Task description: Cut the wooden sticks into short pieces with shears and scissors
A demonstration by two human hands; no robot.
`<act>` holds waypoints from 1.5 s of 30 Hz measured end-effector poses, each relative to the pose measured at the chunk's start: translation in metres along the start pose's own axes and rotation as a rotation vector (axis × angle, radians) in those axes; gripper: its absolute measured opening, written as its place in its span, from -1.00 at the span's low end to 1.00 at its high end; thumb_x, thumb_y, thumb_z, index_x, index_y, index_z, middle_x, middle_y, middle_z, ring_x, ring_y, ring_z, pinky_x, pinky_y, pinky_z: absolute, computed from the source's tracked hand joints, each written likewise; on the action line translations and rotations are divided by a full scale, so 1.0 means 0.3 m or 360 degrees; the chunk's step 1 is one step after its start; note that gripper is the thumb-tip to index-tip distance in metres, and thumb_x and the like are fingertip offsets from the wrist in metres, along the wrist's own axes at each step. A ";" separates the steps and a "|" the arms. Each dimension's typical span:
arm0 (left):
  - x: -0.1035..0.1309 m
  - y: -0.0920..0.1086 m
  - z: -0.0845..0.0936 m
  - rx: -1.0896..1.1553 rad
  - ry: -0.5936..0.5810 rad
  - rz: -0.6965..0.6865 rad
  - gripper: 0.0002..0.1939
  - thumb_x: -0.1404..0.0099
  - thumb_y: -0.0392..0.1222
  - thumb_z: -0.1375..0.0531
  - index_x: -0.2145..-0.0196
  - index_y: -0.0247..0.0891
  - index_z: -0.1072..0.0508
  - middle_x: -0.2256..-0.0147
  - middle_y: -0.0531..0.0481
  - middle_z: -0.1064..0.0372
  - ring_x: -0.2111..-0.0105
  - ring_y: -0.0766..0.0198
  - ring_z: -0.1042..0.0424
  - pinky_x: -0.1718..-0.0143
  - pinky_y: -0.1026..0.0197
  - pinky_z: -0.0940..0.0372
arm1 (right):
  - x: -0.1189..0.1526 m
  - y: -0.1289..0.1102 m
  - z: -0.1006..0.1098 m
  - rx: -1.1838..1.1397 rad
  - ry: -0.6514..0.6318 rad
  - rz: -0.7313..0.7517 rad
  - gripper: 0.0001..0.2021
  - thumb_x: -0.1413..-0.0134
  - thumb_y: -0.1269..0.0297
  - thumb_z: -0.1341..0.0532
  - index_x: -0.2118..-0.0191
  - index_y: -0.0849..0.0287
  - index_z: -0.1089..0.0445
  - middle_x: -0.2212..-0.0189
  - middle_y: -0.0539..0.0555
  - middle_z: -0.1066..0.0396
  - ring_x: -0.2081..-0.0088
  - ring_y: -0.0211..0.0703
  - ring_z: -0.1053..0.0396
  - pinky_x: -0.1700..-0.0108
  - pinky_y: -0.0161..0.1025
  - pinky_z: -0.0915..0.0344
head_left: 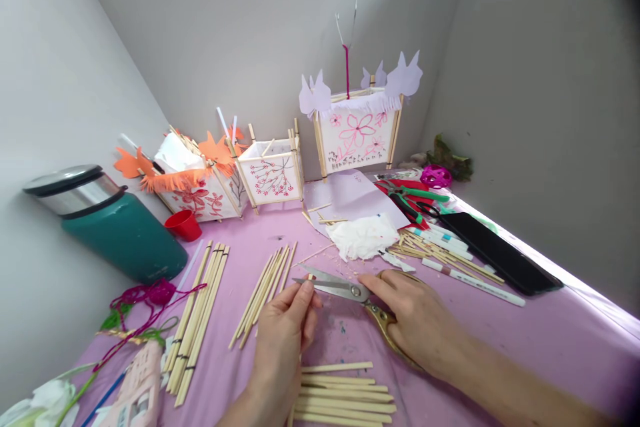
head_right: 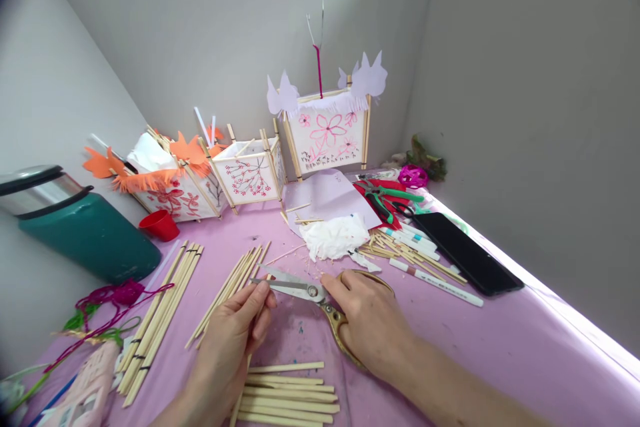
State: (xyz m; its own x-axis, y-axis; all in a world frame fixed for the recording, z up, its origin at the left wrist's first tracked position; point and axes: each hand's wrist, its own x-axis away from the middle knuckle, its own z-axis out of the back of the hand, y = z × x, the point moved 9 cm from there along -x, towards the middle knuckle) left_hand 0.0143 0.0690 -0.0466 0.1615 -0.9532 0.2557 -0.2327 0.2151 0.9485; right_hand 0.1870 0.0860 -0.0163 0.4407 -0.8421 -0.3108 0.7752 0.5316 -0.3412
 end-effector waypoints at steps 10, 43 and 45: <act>-0.003 0.007 0.001 -0.0032 0.0014 -0.0020 -0.58 -0.17 0.13 -0.20 0.60 -0.29 -0.37 0.82 0.20 0.03 0.75 0.49 0.17 0.67 0.31 0.26 | 0.008 0.008 -0.014 0.0047 0.0070 0.0051 -0.64 0.01 0.52 -0.10 0.09 0.12 -0.40 0.44 0.02 -0.38 0.42 -0.15 -0.33 0.36 -0.25 -0.14; -0.001 0.016 -0.002 0.0047 0.0102 -0.0004 -0.62 -0.08 0.06 -0.29 0.62 -0.27 -0.32 0.78 0.24 0.01 0.77 0.52 0.15 0.69 0.33 0.24 | 0.009 -0.007 -0.002 0.0127 0.0092 0.0045 -0.63 0.04 0.54 -0.09 0.10 0.13 -0.40 0.44 0.04 -0.39 0.40 -0.13 -0.34 0.34 -0.23 -0.15; -0.001 0.018 0.000 0.0060 0.0108 -0.0017 -0.64 -0.07 0.05 -0.30 0.60 -0.28 -0.34 0.77 0.23 -0.02 0.77 0.52 0.13 0.69 0.34 0.21 | 0.009 -0.003 -0.004 0.0125 0.0077 0.0034 -0.64 0.03 0.53 -0.09 0.10 0.13 -0.41 0.46 0.02 -0.39 0.43 -0.14 -0.34 0.37 -0.24 -0.13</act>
State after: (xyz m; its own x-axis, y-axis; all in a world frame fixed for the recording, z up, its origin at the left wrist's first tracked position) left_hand 0.0132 0.0704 -0.0414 0.2286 -0.9385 0.2587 -0.2666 0.1953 0.9438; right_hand 0.1868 0.0833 -0.0178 0.4364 -0.8244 -0.3605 0.7999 0.5389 -0.2640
